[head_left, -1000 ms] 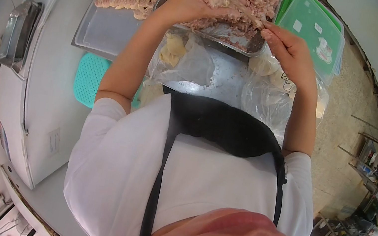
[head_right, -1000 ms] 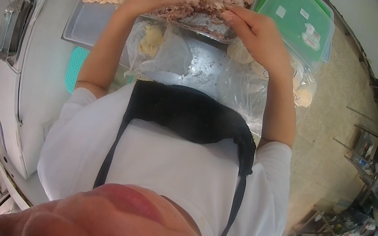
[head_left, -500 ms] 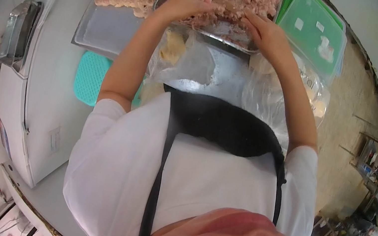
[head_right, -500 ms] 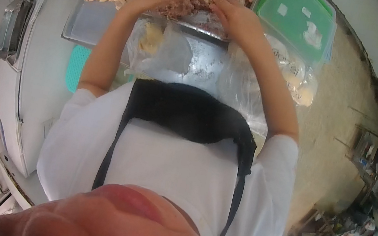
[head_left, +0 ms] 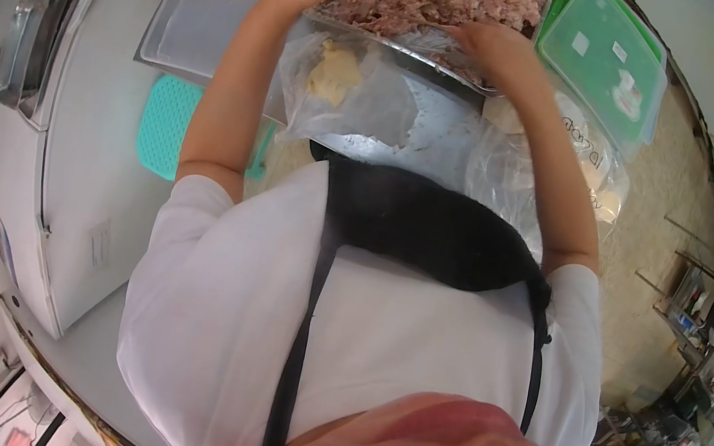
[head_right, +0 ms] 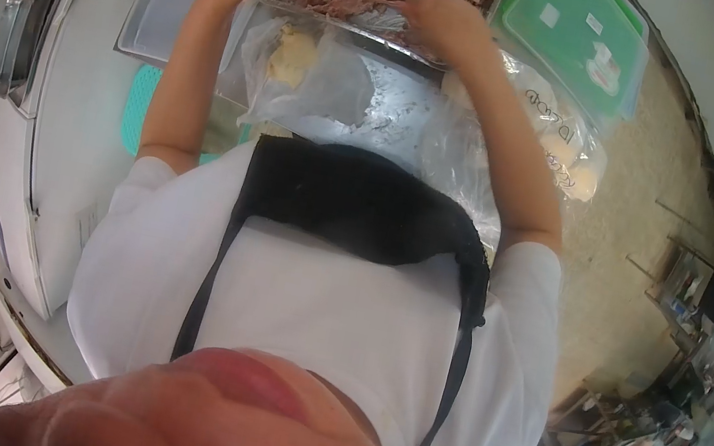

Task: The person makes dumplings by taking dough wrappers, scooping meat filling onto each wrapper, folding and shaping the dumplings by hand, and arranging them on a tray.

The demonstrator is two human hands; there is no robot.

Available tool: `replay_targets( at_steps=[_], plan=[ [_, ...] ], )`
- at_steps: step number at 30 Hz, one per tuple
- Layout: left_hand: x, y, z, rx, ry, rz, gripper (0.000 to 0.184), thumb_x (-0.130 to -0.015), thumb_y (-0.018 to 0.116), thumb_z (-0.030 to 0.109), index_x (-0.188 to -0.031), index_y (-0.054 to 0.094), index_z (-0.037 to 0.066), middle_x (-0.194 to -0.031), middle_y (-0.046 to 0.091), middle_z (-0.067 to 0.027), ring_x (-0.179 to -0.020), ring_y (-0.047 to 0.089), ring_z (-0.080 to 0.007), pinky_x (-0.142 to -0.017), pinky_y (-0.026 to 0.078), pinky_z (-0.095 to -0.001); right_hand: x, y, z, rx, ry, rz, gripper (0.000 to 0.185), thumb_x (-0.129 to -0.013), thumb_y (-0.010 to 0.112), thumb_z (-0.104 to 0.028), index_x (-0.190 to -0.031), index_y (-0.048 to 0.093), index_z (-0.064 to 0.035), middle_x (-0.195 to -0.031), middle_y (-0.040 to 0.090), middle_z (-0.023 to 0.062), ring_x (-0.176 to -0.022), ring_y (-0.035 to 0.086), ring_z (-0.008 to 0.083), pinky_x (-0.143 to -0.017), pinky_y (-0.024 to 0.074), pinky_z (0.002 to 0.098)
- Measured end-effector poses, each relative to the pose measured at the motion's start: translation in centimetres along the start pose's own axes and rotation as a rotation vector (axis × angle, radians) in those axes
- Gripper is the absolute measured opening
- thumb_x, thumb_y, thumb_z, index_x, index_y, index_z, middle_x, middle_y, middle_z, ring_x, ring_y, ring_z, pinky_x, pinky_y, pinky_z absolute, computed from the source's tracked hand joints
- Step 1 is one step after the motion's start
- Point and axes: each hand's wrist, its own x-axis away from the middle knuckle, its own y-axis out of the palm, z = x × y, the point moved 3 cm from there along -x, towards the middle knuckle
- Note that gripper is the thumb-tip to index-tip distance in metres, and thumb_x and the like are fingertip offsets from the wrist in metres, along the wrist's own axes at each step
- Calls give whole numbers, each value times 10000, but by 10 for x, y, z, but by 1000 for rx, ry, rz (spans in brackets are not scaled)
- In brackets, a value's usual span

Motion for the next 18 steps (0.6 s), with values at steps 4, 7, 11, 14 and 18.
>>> replay_targets(
  at_steps=[4, 7, 11, 14, 18],
  plan=[
    [10, -2, -27, 165, -196, 306, 510, -719, 797, 219, -1135, 572, 28, -1024, 643, -59, -924, 593, -183, -825, 476, -320, -1, 41, -18, -121, -179, 70, 384, -955, 452, -378, -917, 680, -71, -798, 644, 163, -752, 611, 348, -687, 474, 433],
    [15, -8, -21, -220, -179, 133, 556, -738, 788, 247, -1181, 537, 24, -1014, 640, -63, -918, 594, -192, -831, 476, -326, 14, 10, 13, -494, -52, -84, 383, -936, 507, -387, -1000, 680, -52, -676, 593, 120, -603, 547, 213, -624, 451, 319],
    [18, 8, 15, -145, -133, 15, 560, -751, 774, 283, -1197, 524, 52, -1084, 619, -92, -997, 579, -200, -877, 454, -323, 32, -38, 27, -787, 69, -2, 300, -925, 562, -302, -1017, 672, -38, -714, 579, 89, -616, 504, 159, -630, 433, 279],
    [13, 24, 23, -40, 79, -77, 357, -781, 746, 287, -1060, 622, 102, -1069, 634, -77, -954, 597, -177, -828, 473, -310, 37, -64, 8, -561, -187, 327, 243, -906, 594, -237, -1034, 672, -46, -774, 603, 84, -650, 539, 199, -646, 444, 298],
    [4, 36, 26, -162, -20, -267, 369, -759, 766, 278, -1057, 640, 100, -1077, 635, -64, -946, 597, -163, -820, 473, -298, 38, -81, 1, -238, -202, 328, 252, -881, 614, -228, -1043, 670, -42, -829, 623, 98, -735, 589, 255, -673, 463, 321]
  ],
)
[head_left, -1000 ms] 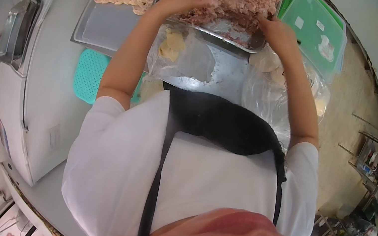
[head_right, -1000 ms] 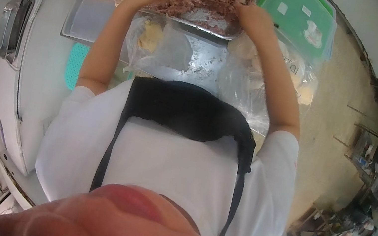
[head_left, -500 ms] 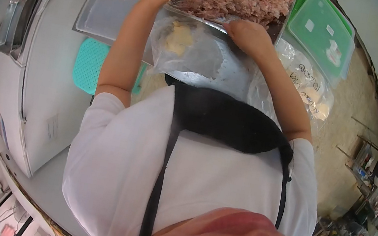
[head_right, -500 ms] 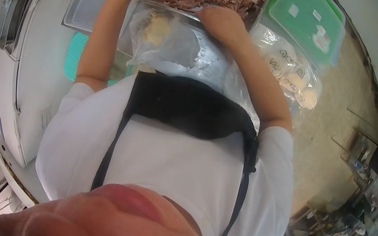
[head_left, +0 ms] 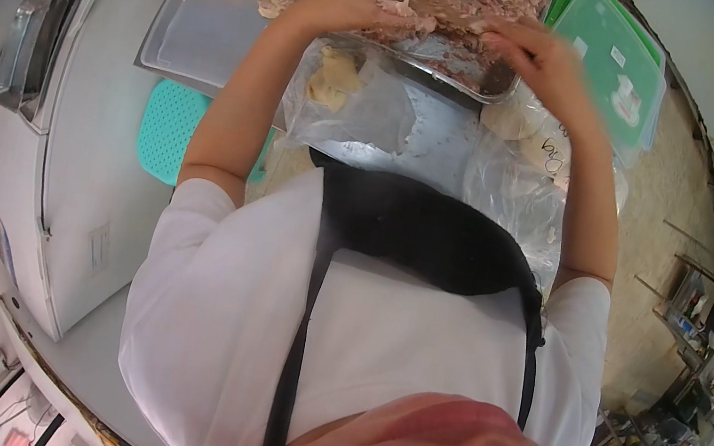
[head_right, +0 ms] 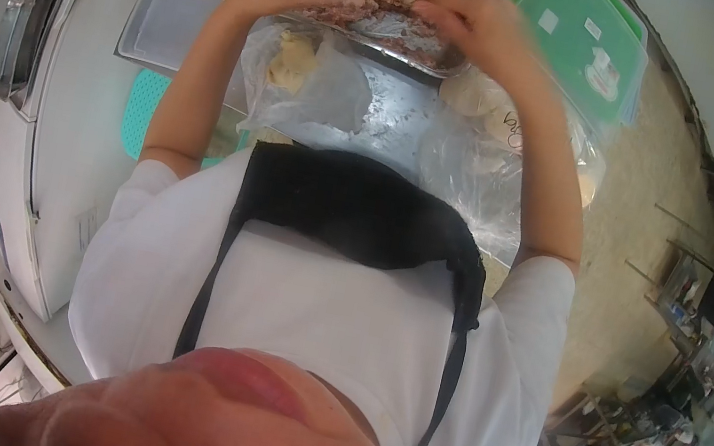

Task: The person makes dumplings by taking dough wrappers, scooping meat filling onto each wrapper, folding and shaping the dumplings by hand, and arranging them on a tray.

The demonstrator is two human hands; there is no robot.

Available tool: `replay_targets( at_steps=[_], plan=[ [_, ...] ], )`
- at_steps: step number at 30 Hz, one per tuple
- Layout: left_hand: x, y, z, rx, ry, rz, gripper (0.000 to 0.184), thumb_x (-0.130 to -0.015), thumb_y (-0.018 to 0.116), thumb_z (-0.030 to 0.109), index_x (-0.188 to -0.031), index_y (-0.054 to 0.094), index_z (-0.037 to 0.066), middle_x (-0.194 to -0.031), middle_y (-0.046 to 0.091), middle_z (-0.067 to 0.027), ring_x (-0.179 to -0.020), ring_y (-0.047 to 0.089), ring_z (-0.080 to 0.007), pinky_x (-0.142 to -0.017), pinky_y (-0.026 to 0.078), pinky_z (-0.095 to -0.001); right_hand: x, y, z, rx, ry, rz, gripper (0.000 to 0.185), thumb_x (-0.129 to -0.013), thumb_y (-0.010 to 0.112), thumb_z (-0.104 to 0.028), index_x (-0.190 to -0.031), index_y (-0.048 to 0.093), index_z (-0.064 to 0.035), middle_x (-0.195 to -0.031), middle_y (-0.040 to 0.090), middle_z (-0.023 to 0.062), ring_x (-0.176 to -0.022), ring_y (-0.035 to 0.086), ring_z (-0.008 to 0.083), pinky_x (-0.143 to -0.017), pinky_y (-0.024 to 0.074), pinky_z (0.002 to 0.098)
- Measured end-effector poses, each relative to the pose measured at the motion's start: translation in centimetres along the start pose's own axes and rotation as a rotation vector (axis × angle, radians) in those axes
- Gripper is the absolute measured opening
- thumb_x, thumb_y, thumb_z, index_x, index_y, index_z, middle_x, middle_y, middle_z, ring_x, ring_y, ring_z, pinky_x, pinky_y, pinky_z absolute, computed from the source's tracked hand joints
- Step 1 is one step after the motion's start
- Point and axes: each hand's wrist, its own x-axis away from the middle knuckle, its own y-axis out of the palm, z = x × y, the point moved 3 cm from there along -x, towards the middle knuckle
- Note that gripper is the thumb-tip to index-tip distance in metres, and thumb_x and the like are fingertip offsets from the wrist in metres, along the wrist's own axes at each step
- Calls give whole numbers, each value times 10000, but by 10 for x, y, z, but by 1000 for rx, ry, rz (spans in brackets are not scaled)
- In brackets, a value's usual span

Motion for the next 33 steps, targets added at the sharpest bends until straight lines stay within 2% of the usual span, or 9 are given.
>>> replay_targets(
  at_steps=[4, 7, 16, 19, 22, 25, 28, 30, 33],
  plan=[
    [4, 2, -13, 101, -38, 29, 382, -759, 765, 266, -1062, 640, 69, -1058, 640, -60, -939, 590, -141, -796, 481, -293, 0, -26, -15, 135, 94, 67, 267, -870, 623, -257, -1047, 672, -63, -843, 618, 116, -760, 610, 268, -659, 471, 335],
    [6, -1, 2, -37, 254, 68, 390, -783, 741, 246, -1089, 628, 32, -1042, 646, -68, -946, 584, -128, -793, 483, -286, 2, 13, -12, -13, -88, 42, 259, -867, 623, -275, -1052, 675, -101, -807, 595, 108, -701, 602, 276, -629, 470, 355],
    [7, 3, -10, 271, -138, 149, 501, -753, 765, 268, -1163, 592, 36, -1092, 638, -65, -951, 592, -131, -805, 484, -287, 0, 6, -21, 269, -36, 143, 260, -881, 619, -282, -1059, 664, -98, -779, 603, 91, -708, 622, 253, -632, 474, 360],
    [8, 6, -5, 4, 43, 463, 441, -764, 763, 270, -1115, 608, 53, -1026, 657, -61, -926, 609, -142, -812, 483, -286, 4, -7, 13, -122, 36, 238, 317, -914, 545, -387, -1036, 680, -128, -709, 599, 62, -650, 614, 217, -614, 479, 313],
    [7, -2, 11, -34, 71, 439, 762, -720, 799, 299, -1332, 424, 42, -1206, 554, -141, -1142, 511, -222, -982, 388, -333, 18, -19, 12, -384, 400, -132, 324, -961, 514, -306, -1079, 663, -45, -591, 453, -21, -567, 449, 51, -520, 366, 234],
    [3, -8, 37, -121, 115, 318, 850, -695, 814, 293, -1380, 377, 45, -1307, 485, -180, -1239, 445, -233, -1029, 344, -339, 22, -13, -4, -538, 458, -212, 336, -970, 488, -330, -1076, 680, -75, -588, 360, -42, -548, 352, 45, -497, 307, 212],
    [0, 0, 35, -82, 68, 272, 898, -676, 823, 290, -1402, 353, 46, -1328, 472, -206, -1258, 435, -257, -1041, 341, -351, 24, -17, -16, -468, 333, -214, 330, -932, 542, -329, -1076, 658, -55, -711, 614, 99, -654, 577, 180, -644, 468, 302],
    [-1, 10, 18, 392, -179, -9, 929, -662, 830, 293, -1410, 339, 41, -1341, 459, -215, -1274, 421, -270, -1051, 332, -350, 24, -10, -21, -299, 189, -60, 311, -922, 555, -307, -1073, 653, -53, -779, 637, 131, -723, 612, 245, -677, 480, 330],
    [-9, 9, 16, 187, -96, 101, 955, -653, 836, 288, -1416, 323, 27, -1353, 450, -219, -1285, 411, -278, -1061, 322, -351, 23, -7, -21, -190, 94, 149, 307, -921, 556, -271, -1081, 639, -22, -933, 652, 170, -848, 631, 322, -749, 485, 355]
  ],
)
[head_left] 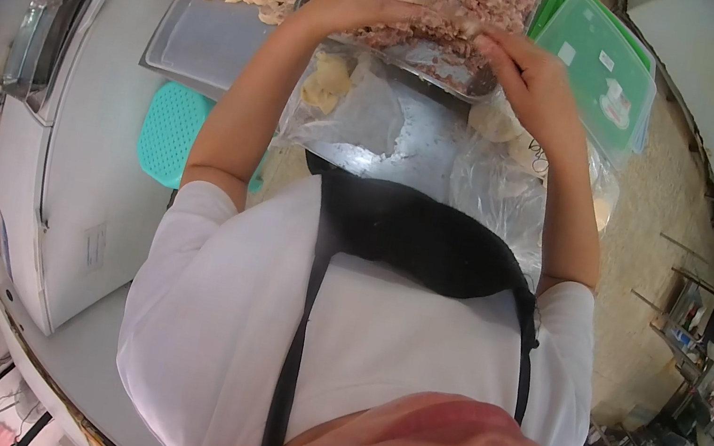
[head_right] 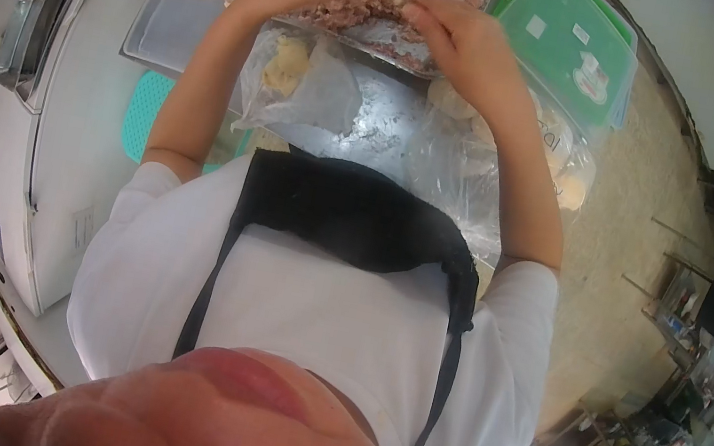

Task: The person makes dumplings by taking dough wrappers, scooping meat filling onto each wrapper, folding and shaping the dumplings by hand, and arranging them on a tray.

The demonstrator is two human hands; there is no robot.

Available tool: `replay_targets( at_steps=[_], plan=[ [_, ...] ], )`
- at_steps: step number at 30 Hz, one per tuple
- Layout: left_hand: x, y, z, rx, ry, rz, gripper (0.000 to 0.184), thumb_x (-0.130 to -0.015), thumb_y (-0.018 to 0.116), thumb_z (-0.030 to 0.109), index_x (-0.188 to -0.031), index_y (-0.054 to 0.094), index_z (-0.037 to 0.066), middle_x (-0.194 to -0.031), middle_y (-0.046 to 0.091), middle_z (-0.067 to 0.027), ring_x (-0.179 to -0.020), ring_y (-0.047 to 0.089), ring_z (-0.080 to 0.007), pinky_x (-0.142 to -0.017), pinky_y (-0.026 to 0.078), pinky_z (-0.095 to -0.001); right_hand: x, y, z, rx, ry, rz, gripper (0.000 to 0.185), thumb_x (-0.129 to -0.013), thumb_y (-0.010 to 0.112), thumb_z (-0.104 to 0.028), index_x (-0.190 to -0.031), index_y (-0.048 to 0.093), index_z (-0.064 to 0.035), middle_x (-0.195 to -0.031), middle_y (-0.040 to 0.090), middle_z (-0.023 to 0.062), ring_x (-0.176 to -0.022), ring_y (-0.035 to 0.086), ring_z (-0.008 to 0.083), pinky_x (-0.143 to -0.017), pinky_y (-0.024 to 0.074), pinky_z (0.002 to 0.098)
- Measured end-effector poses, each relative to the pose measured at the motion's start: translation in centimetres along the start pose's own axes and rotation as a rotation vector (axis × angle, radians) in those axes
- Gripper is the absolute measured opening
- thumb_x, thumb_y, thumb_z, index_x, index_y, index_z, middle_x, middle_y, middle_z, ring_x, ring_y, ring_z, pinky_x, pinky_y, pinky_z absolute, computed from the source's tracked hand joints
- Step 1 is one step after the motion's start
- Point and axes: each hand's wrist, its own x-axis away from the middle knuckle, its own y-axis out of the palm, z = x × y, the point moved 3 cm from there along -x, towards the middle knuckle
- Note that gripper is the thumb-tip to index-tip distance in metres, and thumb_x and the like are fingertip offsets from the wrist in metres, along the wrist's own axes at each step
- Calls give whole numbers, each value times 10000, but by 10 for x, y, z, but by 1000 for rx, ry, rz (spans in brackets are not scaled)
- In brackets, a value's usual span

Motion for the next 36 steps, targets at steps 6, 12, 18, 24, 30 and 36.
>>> replay_targets(
  at_steps=[6, 12, 18, 24, 30, 36],
  plan=[
    [-5, 5, 6, -210, 171, 125, 948, -662, 831, 269, -1413, 316, 3, -1364, 447, -199, -1288, 407, -269, -1066, 314, -348, -22, 23, 62, 535, 96, -16, 284, -925, 559, -238, -1100, 641, -30, -963, 657, 162, -821, 642, 291, -740, 487, 346],
    [11, -1, 23, -163, 293, 148, 562, -745, 778, 276, -1198, 528, 56, -1131, 602, -106, -1036, 565, -192, -905, 443, -310, -3, -21, 55, -43, 296, -83, 291, -917, 561, -293, -1068, 675, -72, -980, 661, 166, -882, 635, 315, -781, 496, 347],
    [12, -2, 16, -234, 164, -52, 407, -749, 781, 273, -1062, 614, 75, -1036, 651, -56, -931, 620, -149, -856, 480, -296, 1, 1, 21, 40, 37, -190, 295, -919, 581, -268, -1107, 651, -50, -950, 682, 70, -759, 629, 209, -695, 481, 326],
    [11, -10, -9, -111, 168, 20, 473, -741, 783, 298, -1095, 604, 41, -1035, 645, -89, -992, 605, -178, -871, 463, -289, -1, -3, -30, 440, 63, -88, 288, -902, 591, -289, -1096, 657, -86, -957, 650, 124, -810, 617, 294, -721, 486, 331],
    [38, -36, -6, -107, 175, 44, 462, -744, 775, 290, -1106, 612, 53, -1030, 645, -40, -933, 582, -145, -860, 454, -297, -16, -16, -41, 289, 96, -58, 289, -912, 587, -242, -1121, 643, -51, -972, 662, 121, -834, 633, 236, -764, 478, 290],
    [59, -88, -14, -66, 320, -152, 456, -747, 759, 340, -1082, 619, 64, -1035, 637, -43, -968, 574, -162, -880, 446, -305, -29, 51, -90, 147, 23, -179, 277, -904, 581, -254, -1064, 654, -40, -973, 663, 141, -830, 628, 300, -738, 489, 335]
  ],
)
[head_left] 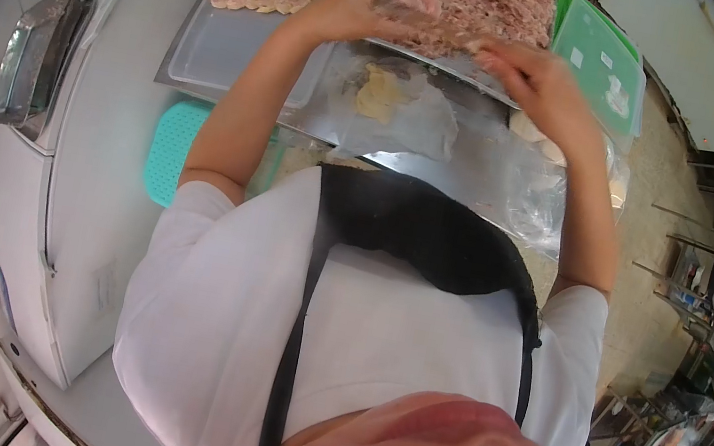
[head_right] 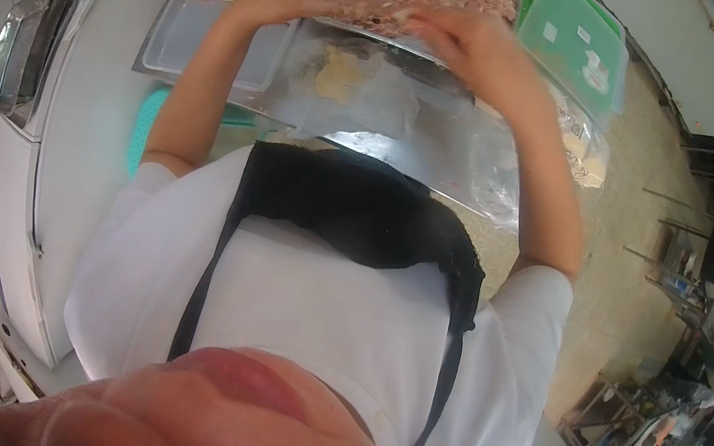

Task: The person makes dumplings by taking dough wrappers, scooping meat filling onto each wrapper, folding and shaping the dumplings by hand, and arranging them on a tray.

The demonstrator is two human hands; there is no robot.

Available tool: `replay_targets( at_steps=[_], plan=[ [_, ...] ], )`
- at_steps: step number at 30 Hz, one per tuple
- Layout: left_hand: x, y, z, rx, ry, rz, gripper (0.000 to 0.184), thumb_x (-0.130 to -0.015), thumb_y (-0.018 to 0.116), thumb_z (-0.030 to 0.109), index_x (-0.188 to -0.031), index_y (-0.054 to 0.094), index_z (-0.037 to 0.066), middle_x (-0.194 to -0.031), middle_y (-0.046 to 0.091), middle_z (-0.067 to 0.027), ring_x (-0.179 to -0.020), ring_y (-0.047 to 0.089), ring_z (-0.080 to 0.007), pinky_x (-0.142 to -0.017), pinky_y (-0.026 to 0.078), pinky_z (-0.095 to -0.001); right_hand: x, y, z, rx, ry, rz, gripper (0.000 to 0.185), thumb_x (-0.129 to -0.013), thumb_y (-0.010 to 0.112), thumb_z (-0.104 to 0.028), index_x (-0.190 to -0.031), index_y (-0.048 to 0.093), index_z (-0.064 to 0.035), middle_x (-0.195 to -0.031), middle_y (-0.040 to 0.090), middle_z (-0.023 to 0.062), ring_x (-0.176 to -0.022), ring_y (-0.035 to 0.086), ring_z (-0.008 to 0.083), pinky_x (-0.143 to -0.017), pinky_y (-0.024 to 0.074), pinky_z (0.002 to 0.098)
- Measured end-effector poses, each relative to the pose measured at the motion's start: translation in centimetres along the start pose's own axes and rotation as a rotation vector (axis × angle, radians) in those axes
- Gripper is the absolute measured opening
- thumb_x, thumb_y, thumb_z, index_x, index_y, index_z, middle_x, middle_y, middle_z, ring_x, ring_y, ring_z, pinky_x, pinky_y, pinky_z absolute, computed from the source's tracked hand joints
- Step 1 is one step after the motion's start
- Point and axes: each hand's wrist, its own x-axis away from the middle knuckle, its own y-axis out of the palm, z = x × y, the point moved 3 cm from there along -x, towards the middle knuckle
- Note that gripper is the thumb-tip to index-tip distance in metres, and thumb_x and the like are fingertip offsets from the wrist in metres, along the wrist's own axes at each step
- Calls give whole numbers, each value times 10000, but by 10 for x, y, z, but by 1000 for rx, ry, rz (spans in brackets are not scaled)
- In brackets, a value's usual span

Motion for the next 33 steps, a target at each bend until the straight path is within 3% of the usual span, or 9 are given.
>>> replay_targets(
  at_steps=[8, 11, 13, 16, 20, 23, 26, 29, 33],
  plan=[
    [39, -40, -40, -7, -202, 78, 302, -748, 753, 294, -899, 634, 60, -892, 623, -4, -855, 565, -117, -776, 444, -274, -30, 35, -79, 421, -43, 309, 241, -894, 584, -261, -1082, 648, -125, -822, 630, 102, -730, 607, 320, -628, 479, 405],
    [48, -50, -30, 52, -282, 23, 306, -752, 750, 300, -904, 636, 60, -925, 629, -14, -892, 569, -118, -785, 442, -276, -40, 70, -24, 469, -28, 239, 258, -899, 565, -259, -1111, 637, -132, -827, 631, 110, -743, 617, 321, -629, 484, 399],
    [50, -52, -50, 76, -320, -20, 318, -756, 748, 292, -940, 634, 59, -949, 631, -21, -906, 572, -116, -801, 444, -273, -33, 72, 34, 872, 383, -107, 261, -897, 561, -267, -1102, 649, -133, -832, 641, 127, -785, 618, 339, -652, 484, 425],
    [55, -60, -36, 85, 141, 146, 461, -723, 776, 360, -1081, 631, 108, -907, 645, -45, -776, 599, -140, -698, 465, -269, -1, 62, 79, 686, 525, -95, 262, -869, 588, -293, -1068, 665, -141, -853, 672, 118, -840, 644, 301, -721, 500, 398],
    [48, -63, -45, 32, -3, 94, 439, -759, 760, 271, -1142, 616, 113, -1055, 642, -65, -947, 596, -150, -822, 466, -294, 14, 24, 56, 165, 553, 248, 327, -912, 559, -295, -1139, 648, -76, -939, 682, 149, -805, 646, 269, -743, 485, 328],
    [34, -54, -8, 63, 256, 82, 440, -760, 759, 265, -1136, 613, 87, -1023, 652, -67, -927, 598, -135, -820, 471, -290, 4, 12, 5, -232, 470, 203, 349, -914, 594, -295, -1159, 628, -50, -1014, 678, 129, -878, 627, 193, -816, 471, 311],
    [14, -37, -5, 188, 77, -46, 403, -760, 760, 253, -1089, 628, 63, -994, 661, -60, -902, 601, -126, -825, 471, -293, -8, 31, -36, 19, 259, 88, 339, -912, 601, -267, -1152, 622, -29, -1023, 671, 133, -843, 617, 194, -796, 471, 296],
    [-2, -27, -7, -11, 43, -134, 383, -757, 764, 272, -1042, 630, 54, -955, 655, -39, -861, 599, -131, -820, 470, -295, -1, 28, -18, 49, 318, 39, 329, -904, 606, -260, -1141, 626, -33, -985, 671, 129, -830, 618, 214, -763, 474, 292],
    [-14, -6, -44, 126, 138, -22, 390, -758, 762, 298, -1015, 613, 45, -890, 638, -41, -820, 574, -134, -775, 464, -295, 14, -6, -35, 345, 254, 221, 291, -899, 593, -269, -1098, 654, -65, -886, 640, 117, -762, 598, 278, -702, 477, 319]
  ],
)
